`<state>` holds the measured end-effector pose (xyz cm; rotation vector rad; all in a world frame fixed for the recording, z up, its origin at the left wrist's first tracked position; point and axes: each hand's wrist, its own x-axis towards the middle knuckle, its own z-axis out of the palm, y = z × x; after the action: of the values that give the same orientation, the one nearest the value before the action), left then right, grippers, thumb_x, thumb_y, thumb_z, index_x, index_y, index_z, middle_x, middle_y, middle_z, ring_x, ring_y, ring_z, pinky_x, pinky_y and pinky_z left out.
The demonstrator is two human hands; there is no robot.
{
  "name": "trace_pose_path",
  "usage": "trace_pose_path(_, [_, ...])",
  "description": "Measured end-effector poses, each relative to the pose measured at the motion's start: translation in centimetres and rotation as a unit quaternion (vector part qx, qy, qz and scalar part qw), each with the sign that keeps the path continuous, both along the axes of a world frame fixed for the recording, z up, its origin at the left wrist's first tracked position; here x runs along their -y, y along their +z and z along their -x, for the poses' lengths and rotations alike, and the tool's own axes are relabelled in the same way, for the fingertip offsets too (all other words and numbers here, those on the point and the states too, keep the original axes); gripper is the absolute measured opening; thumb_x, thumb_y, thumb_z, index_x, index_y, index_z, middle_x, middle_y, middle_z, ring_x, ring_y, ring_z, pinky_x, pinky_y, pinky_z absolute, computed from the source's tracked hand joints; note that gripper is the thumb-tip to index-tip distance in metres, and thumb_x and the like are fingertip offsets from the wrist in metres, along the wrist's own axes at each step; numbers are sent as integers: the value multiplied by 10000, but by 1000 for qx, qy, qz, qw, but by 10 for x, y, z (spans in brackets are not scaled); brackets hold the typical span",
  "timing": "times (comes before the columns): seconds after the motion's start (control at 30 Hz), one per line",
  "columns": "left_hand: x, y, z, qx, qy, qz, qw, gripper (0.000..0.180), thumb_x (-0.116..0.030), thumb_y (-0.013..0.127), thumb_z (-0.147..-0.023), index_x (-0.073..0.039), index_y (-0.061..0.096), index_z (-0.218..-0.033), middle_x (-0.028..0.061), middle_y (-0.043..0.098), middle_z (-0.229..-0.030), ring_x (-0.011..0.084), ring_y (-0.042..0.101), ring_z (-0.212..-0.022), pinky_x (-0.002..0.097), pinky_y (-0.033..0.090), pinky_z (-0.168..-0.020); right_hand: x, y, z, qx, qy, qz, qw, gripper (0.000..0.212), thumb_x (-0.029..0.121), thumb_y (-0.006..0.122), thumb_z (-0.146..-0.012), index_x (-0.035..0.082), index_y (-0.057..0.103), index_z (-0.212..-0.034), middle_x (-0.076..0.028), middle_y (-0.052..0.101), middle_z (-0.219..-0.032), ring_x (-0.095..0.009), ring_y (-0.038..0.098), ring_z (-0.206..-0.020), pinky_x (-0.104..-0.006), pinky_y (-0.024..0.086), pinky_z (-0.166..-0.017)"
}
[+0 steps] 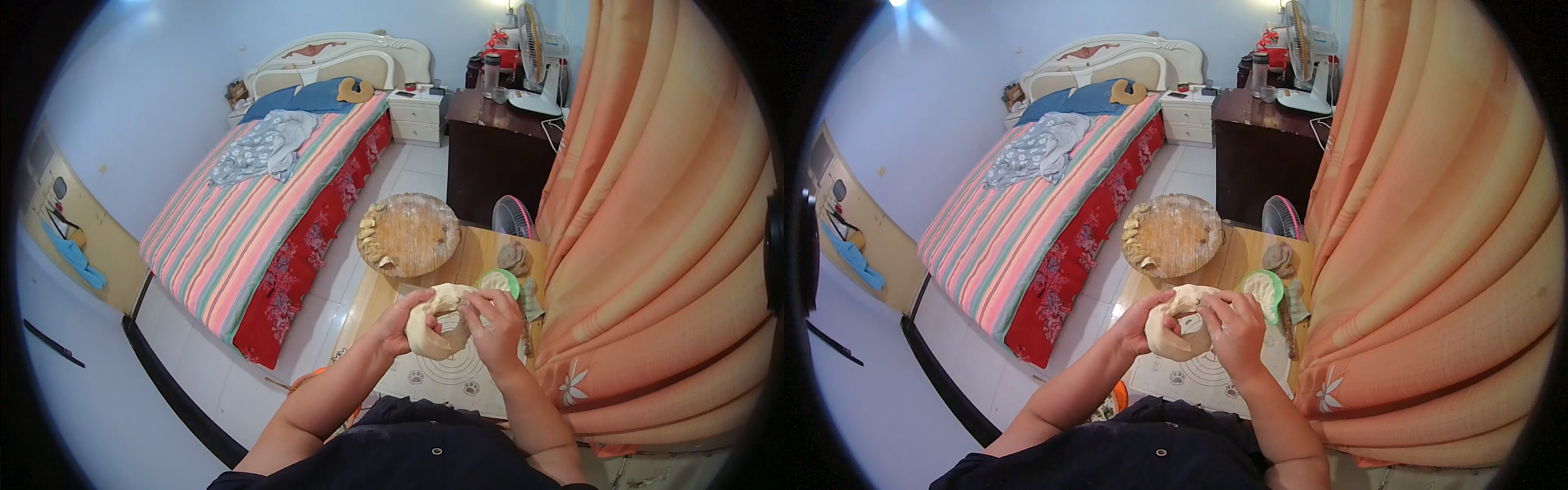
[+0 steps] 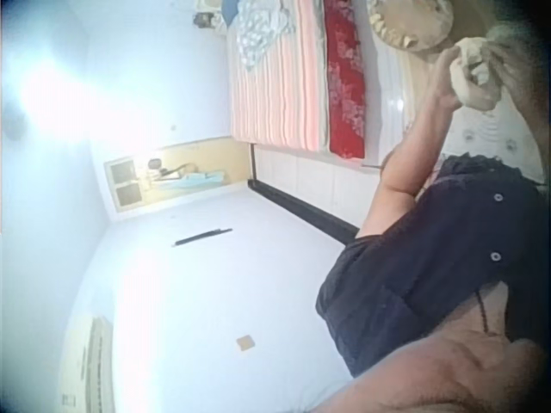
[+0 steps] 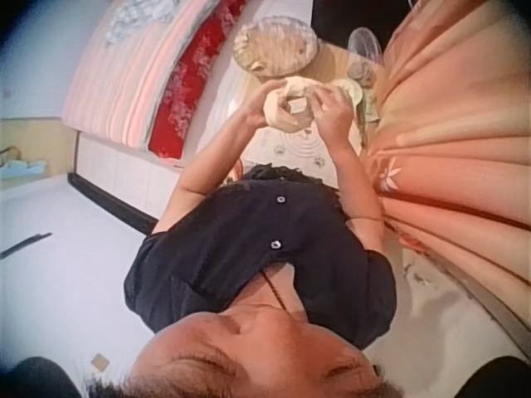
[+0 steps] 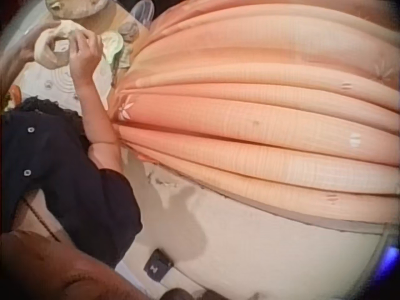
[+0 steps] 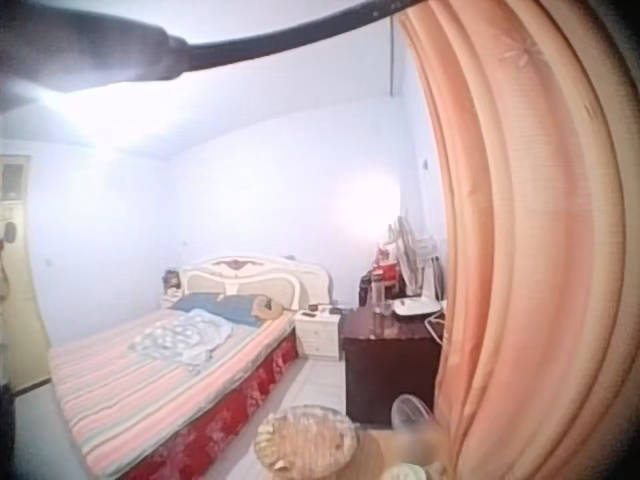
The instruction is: The person kneads and shapes dough into a long rope on a silicone mat, then rolls it into a coil. They handle a bowl of green filling and a container of flour nearby. The workspace includes a wooden board with pre-made dumplings and a bed in the background.
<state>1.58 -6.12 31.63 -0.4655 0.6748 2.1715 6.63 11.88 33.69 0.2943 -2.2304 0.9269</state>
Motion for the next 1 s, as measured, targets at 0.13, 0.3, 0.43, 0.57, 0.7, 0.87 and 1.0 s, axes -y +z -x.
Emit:
trace_pose_path(0.13, [-3,-3,-2,-18,1,11,1000,325,-272,582,-913,-31,528,-1125,91,626,-853,149,578,-536,330,551,-574,-1,-3,4,-21,-7,-58,998,163,111,751,-682,98,702,-838,-14,625,-829,-225,588,-786,-350,458,-720])
trace_pose_path(0.3, [-3,-9,-2,-50,-16,57,997,343,-281,558,-929,-38,501,-1165,111,630,-912,155,578,-540,321,544,-583,0,-3,5,1,27,-31,999,92,49,701,-703,90,657,-773,-30,618,-808,-229,584,-768,-333,455,-709])
trace_pose_path(0.43, [-4,-11,0,-54,-22,75,995,331,-271,551,-928,-34,511,-1156,91,617,-828,159,580,-560,320,542,-582,-19,-36,9,191,126,385,894,55,100,573,-839,85,622,-857,-93,605,-805,-232,583,-756,-316,452,-694])
trace_pose_path(0.57, [-1,-22,2,-21,9,74,997,329,-281,555,-921,-36,526,-1139,70,590,-736,166,574,-585,318,540,-578,-67,-70,8,298,96,467,827,218,221,444,-947,58,587,-941,-174,613,-845,-274,595,-760,-347,461,-715])
trace_pose_path(0.7, [4,-51,6,17,30,98,995,315,-292,556,-920,-47,526,-1116,62,565,-700,168,564,-569,327,540,-578,-108,-159,4,406,-140,108,897,258,261,471,-926,40,597,-967,-218,624,-905,-342,614,-843,-425,464,-762])
trace_pose_path(0.87, [3,-84,9,79,62,132,986,285,-255,578,-910,-48,509,-1092,76,556,-729,163,551,-527,335,536,-545,-135,-219,-6,551,-217,-132,795,220,217,546,-858,56,618,-989,-164,668,-940,-352,645,-877,-473,484,-728])
trace_pose_path(1.0, [-7,-110,18,115,74,138,981,301,-259,583,-908,-39,503,-1098,74,553,-738,167,554,-537,340,541,-578,-166,-289,-6,519,-237,-137,809,197,134,579,-811,64,623,-990,-177,621,-1028,-344,603,-970,-427,477,-791])
